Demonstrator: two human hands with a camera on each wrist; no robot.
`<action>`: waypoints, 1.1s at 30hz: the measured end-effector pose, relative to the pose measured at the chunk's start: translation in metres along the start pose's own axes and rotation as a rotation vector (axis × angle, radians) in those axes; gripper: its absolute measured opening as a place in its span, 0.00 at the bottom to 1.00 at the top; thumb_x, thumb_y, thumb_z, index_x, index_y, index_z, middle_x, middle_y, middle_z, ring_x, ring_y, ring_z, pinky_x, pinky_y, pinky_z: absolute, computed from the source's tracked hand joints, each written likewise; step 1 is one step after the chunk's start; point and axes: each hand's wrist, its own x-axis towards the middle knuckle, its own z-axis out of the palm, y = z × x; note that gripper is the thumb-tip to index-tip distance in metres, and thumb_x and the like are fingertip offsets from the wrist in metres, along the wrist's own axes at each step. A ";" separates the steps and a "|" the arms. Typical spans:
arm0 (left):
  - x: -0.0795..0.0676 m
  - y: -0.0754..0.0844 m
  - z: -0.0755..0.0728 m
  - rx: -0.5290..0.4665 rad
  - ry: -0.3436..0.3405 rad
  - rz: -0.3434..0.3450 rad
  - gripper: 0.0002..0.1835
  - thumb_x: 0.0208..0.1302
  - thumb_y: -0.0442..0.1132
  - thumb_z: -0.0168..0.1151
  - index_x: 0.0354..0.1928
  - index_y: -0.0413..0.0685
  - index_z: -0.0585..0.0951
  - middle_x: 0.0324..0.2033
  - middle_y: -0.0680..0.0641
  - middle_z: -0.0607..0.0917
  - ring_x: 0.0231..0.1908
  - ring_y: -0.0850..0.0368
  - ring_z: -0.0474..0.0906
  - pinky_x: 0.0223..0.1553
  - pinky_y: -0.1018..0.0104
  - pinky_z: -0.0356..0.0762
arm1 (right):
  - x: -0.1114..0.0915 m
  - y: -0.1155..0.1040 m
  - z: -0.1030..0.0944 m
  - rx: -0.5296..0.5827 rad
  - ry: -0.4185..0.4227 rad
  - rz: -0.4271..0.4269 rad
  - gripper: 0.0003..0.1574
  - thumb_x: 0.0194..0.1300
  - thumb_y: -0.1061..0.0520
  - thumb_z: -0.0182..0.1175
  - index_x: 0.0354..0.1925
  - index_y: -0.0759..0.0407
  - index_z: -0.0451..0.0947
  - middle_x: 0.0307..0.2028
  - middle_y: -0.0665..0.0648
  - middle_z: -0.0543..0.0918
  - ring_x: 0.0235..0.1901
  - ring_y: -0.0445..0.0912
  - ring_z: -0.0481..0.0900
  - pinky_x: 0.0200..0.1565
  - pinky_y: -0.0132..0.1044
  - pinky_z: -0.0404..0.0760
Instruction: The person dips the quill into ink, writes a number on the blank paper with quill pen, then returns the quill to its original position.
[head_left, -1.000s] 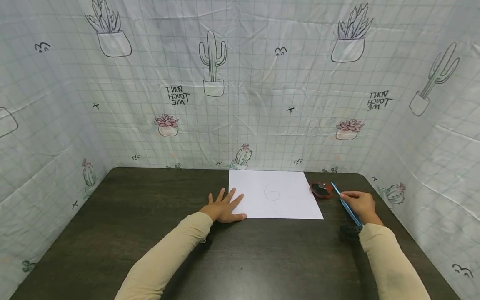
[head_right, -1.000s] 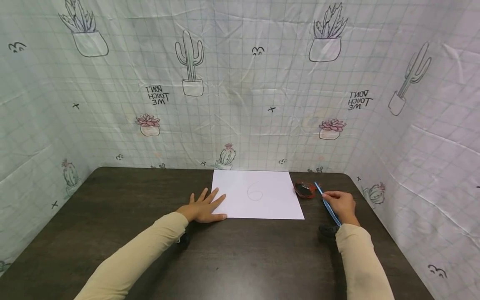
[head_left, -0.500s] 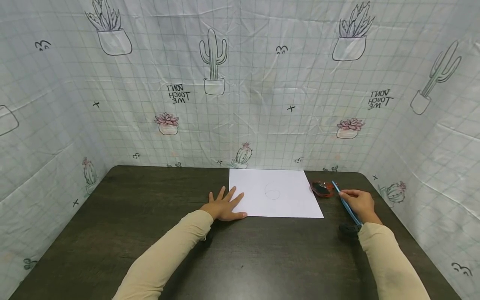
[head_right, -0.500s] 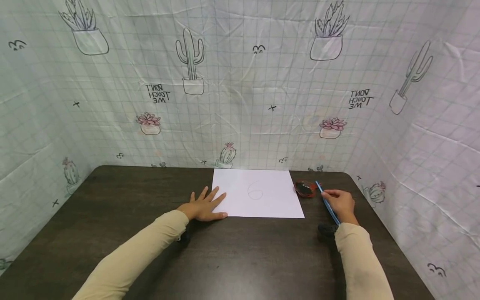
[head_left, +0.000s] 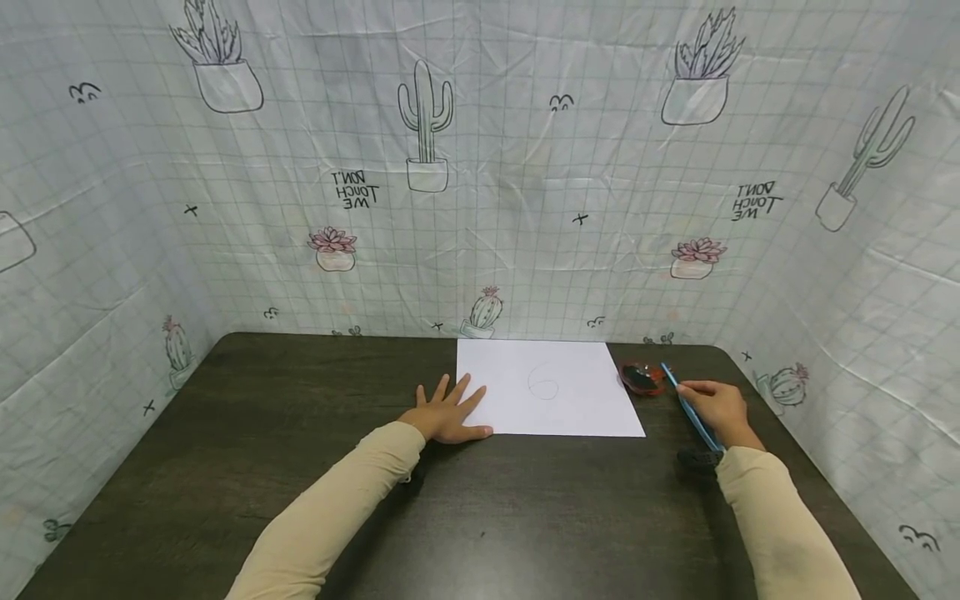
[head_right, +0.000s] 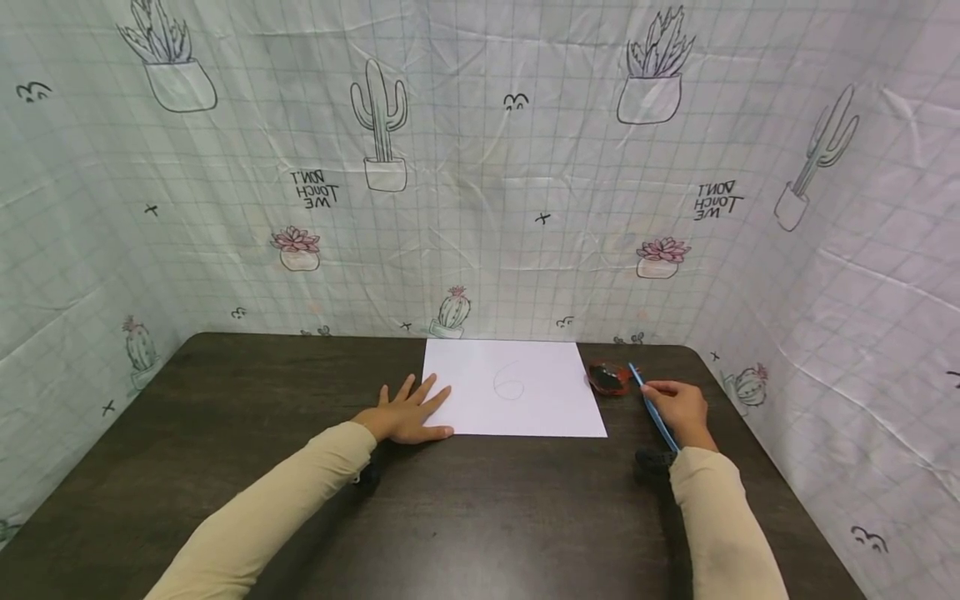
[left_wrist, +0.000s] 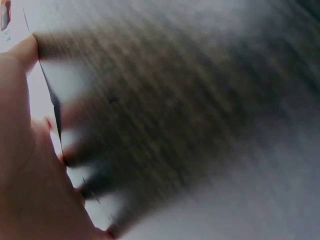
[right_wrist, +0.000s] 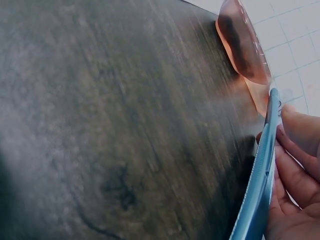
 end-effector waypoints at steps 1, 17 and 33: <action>0.001 0.000 0.000 0.003 -0.008 -0.003 0.43 0.66 0.70 0.42 0.76 0.67 0.40 0.76 0.52 0.33 0.73 0.42 0.24 0.65 0.32 0.24 | 0.000 0.000 -0.001 -0.002 -0.003 0.004 0.33 0.69 0.42 0.55 0.56 0.69 0.76 0.57 0.74 0.74 0.57 0.67 0.68 0.50 0.56 0.71; 0.027 -0.020 0.016 -0.054 0.045 0.019 0.48 0.60 0.76 0.40 0.76 0.68 0.37 0.75 0.52 0.30 0.73 0.45 0.24 0.64 0.31 0.23 | -0.004 -0.033 -0.019 -0.114 -0.061 -0.127 0.40 0.71 0.37 0.48 0.62 0.70 0.70 0.58 0.75 0.72 0.56 0.69 0.70 0.50 0.61 0.72; -0.016 -0.037 -0.052 -0.250 0.210 0.005 0.47 0.65 0.69 0.43 0.76 0.61 0.37 0.75 0.45 0.32 0.71 0.34 0.23 0.60 0.26 0.22 | -0.035 -0.117 -0.054 -0.250 -0.141 -0.562 0.32 0.77 0.47 0.41 0.65 0.71 0.65 0.61 0.79 0.66 0.59 0.74 0.64 0.54 0.69 0.64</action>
